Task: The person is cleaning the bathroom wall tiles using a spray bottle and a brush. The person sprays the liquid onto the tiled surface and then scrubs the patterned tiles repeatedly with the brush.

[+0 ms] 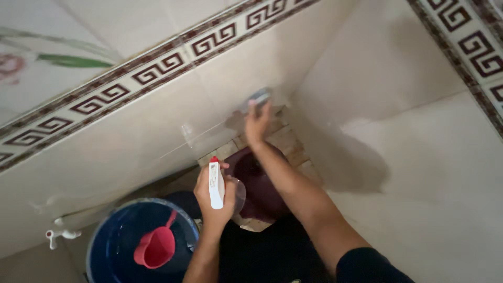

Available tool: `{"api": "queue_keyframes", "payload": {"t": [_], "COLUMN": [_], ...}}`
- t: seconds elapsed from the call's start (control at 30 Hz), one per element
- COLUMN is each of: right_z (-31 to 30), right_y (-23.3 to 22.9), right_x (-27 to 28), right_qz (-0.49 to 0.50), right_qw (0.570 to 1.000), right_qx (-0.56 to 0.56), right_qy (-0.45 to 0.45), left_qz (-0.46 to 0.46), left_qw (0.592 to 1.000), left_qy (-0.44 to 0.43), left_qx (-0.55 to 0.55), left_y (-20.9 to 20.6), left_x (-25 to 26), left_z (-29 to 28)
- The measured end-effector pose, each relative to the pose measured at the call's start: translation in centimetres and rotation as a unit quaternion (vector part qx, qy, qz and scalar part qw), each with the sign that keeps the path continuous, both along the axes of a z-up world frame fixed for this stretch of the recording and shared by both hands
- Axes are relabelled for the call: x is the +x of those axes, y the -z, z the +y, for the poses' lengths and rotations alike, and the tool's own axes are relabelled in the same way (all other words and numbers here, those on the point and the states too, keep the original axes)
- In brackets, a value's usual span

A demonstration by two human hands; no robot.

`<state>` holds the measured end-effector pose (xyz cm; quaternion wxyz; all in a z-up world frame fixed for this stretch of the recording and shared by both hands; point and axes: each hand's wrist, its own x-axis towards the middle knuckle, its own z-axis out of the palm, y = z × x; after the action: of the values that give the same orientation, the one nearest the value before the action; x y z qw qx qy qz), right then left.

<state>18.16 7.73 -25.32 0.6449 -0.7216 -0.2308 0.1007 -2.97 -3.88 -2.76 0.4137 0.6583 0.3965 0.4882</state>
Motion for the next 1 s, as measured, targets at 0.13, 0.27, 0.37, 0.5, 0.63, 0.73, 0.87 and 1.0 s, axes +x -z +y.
{"api": "queue_keyframes", "payload": {"t": [0.13,0.27,0.37,0.5,0.63,0.73,0.87,1.0], "right_z": [-0.9,-0.8,1.3,1.4,1.4,1.2,-1.0,-2.3], "right_y": [-0.6,1.8,3.4,4.0,2.3,-0.5,-7.9,-16.4], "right_x": [-5.2,-3.9,1.1,7.0,10.5,8.9,2.1,-1.2], "right_qz": [0.100,0.146,0.087,0.304,0.325,0.336,0.343,0.131], "right_qw": [0.957,0.961,0.989,0.943,0.939,0.935,0.931,0.968], "right_qx": [0.191,0.183,0.105,0.138,0.109,0.117,0.113,0.173], "right_qy": [-0.196,-0.148,-0.055,0.003,0.019,0.000,-0.057,-0.123], "left_qz": [0.013,0.013,0.029,0.038,0.031,0.020,0.053,0.021], "left_qw": [0.999,0.998,0.998,0.998,0.999,0.998,0.998,0.997], "left_qy": [0.018,0.049,0.035,0.010,0.021,0.017,0.016,0.043], "left_qx": [-0.023,0.036,0.053,-0.051,0.006,-0.054,-0.027,0.062], "left_y": [-0.1,-0.2,-0.5,0.4,0.4,0.4,-0.2,-1.4], "left_x": [1.7,2.7,2.9,2.5,2.7,3.1,4.0,4.7], "left_z": [0.2,0.2,0.6,-0.4,-0.8,-1.3,-1.2,-1.0]}}
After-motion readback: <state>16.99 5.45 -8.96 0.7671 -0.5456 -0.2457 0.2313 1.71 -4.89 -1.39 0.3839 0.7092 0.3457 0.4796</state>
